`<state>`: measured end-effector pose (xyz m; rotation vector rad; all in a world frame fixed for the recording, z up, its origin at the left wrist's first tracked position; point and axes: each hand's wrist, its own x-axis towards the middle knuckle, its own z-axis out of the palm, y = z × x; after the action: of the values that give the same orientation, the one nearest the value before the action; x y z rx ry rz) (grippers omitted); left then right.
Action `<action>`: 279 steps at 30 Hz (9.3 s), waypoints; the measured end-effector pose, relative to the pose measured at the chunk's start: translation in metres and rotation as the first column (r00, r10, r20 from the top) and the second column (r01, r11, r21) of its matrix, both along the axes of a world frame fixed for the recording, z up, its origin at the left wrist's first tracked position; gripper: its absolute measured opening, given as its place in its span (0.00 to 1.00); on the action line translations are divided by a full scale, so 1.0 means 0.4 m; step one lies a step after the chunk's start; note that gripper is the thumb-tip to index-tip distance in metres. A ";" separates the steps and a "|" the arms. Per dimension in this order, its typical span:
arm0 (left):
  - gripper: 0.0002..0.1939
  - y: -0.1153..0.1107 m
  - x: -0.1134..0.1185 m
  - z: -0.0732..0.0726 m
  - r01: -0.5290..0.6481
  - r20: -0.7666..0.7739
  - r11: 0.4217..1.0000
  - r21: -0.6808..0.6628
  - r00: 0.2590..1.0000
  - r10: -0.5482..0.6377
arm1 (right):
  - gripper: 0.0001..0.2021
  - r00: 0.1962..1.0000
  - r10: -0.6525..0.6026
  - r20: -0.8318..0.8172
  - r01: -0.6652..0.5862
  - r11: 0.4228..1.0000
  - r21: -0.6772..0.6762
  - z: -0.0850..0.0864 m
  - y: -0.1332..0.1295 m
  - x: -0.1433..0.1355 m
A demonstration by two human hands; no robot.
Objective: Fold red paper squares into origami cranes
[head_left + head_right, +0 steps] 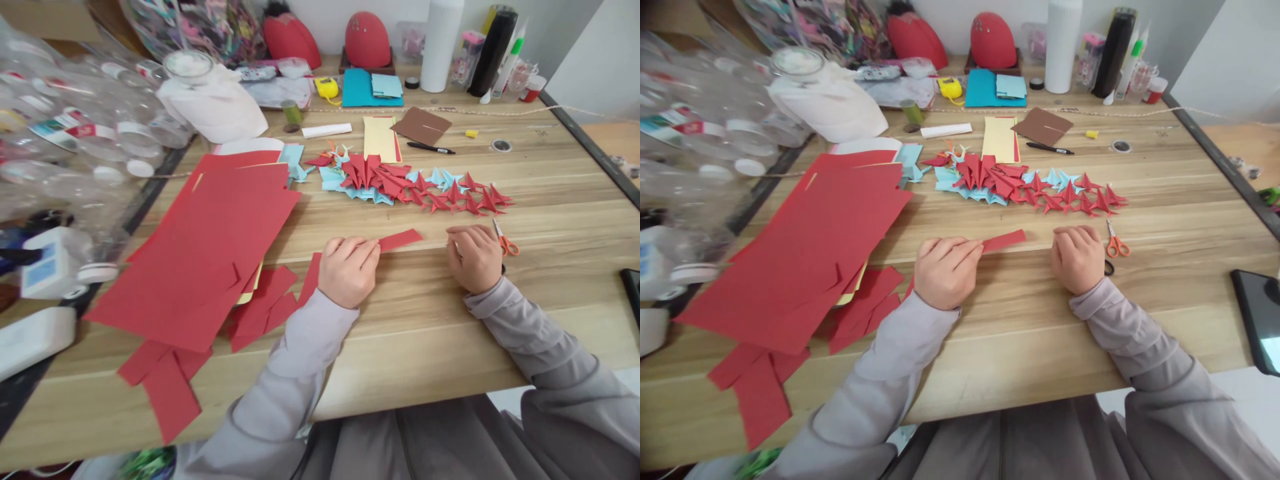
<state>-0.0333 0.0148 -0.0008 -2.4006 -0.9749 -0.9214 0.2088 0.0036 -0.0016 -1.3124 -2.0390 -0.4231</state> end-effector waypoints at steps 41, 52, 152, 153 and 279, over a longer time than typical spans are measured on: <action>0.09 0.034 -0.055 -0.001 -0.163 0.044 0.977 -0.141 0.984 0.171 | 0.06 0.975 0.071 -0.208 -0.107 0.981 -0.163 -0.004 -0.011 -0.016; 0.14 -0.030 0.078 0.010 0.587 0.742 0.470 -0.659 0.410 0.530 | 0.15 0.405 -0.348 -0.846 -0.666 0.521 -0.533 0.000 -0.029 -0.075; 0.19 -0.061 0.074 0.034 0.705 0.777 0.368 -0.607 0.427 0.463 | 0.05 0.165 -0.253 -0.953 -0.724 0.626 -0.291 0.000 -0.044 -0.071; 0.19 -0.061 0.073 0.036 0.707 0.769 0.358 -0.610 0.420 0.482 | 0.05 0.169 -0.261 -0.950 -0.715 0.631 -0.300 -0.001 -0.043 -0.070; 0.08 -0.082 0.104 0.028 0.695 0.589 -0.037 -0.718 0.635 0.499 | 0.11 -0.102 -0.419 -0.902 -0.354 0.863 -0.361 0.028 0.018 -0.018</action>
<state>0.0084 -0.0181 0.0103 -3.1964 -2.7314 -1.9459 0.2017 0.0108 0.0095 -1.2225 -0.5993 1.0616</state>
